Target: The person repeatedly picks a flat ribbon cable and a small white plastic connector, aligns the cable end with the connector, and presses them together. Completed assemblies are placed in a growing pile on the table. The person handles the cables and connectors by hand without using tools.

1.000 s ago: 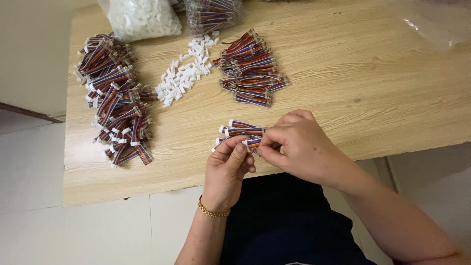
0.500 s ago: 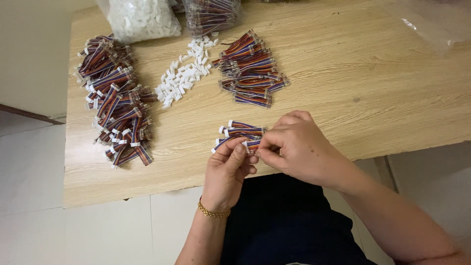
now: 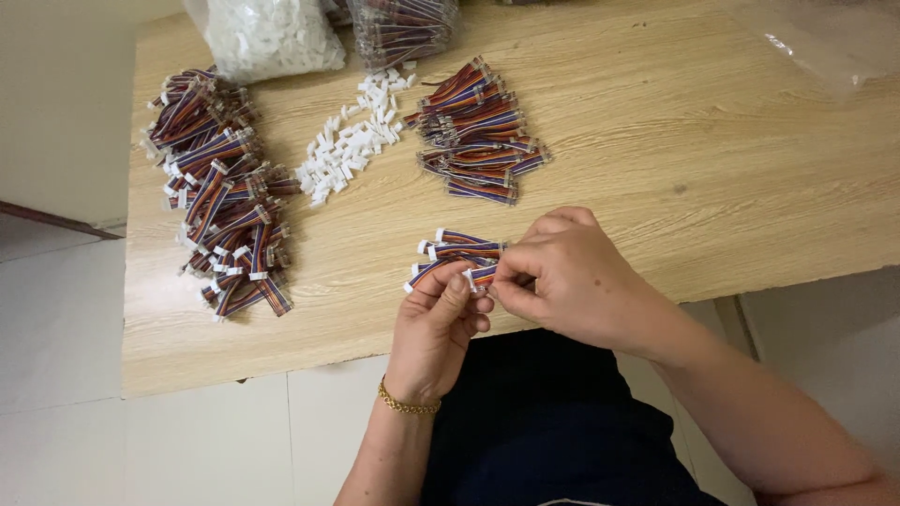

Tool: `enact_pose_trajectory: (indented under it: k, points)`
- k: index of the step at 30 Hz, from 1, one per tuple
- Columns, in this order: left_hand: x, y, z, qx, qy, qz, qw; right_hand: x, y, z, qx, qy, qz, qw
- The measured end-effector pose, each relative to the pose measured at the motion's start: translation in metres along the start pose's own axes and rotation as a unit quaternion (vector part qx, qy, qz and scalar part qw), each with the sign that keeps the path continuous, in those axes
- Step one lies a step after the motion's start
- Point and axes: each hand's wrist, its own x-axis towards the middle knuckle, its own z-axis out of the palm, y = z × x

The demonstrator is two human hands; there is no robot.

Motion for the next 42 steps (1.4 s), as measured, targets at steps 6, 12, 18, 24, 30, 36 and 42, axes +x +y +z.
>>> enact_pose_trajectory:
  k: [6, 12, 18, 24, 30, 36, 42]
  points:
    - [0.001, 0.0, -0.003, 0.047, -0.007, 0.042, 0.998, 0.001, 0.002, 0.001, -0.01, 0.002, 0.009, 1.0]
    - [0.0, 0.003, 0.001, 0.076, -0.006, 0.059, 0.995, 0.001, -0.001, 0.002, -0.016, 0.017, 0.005, 1.0]
    - [-0.001, 0.002, 0.003, 0.055, 0.003, 0.06, 0.997, 0.001, 0.0, 0.004, 0.003, 0.035, 0.0, 0.999]
    - [0.001, 0.005, 0.006, 0.113, 0.012, 0.1, 0.989, 0.002, 0.003, 0.006, 0.062, 0.037, -0.007, 0.997]
    - [-0.001, 0.005, 0.009, 0.137, 0.015, 0.126, 0.982, 0.0, 0.006, 0.013, -0.005, 0.085, -0.024, 0.996]
    - [-0.001, 0.005, 0.005, 0.179, 0.013, 0.136, 0.974, 0.0, 0.007, 0.012, 0.061, 0.069, -0.035, 0.995]
    - [0.002, 0.004, 0.006, 0.179, 0.021, 0.14, 0.974, -0.002, 0.011, 0.026, -0.04, 0.113, -0.024, 0.992]
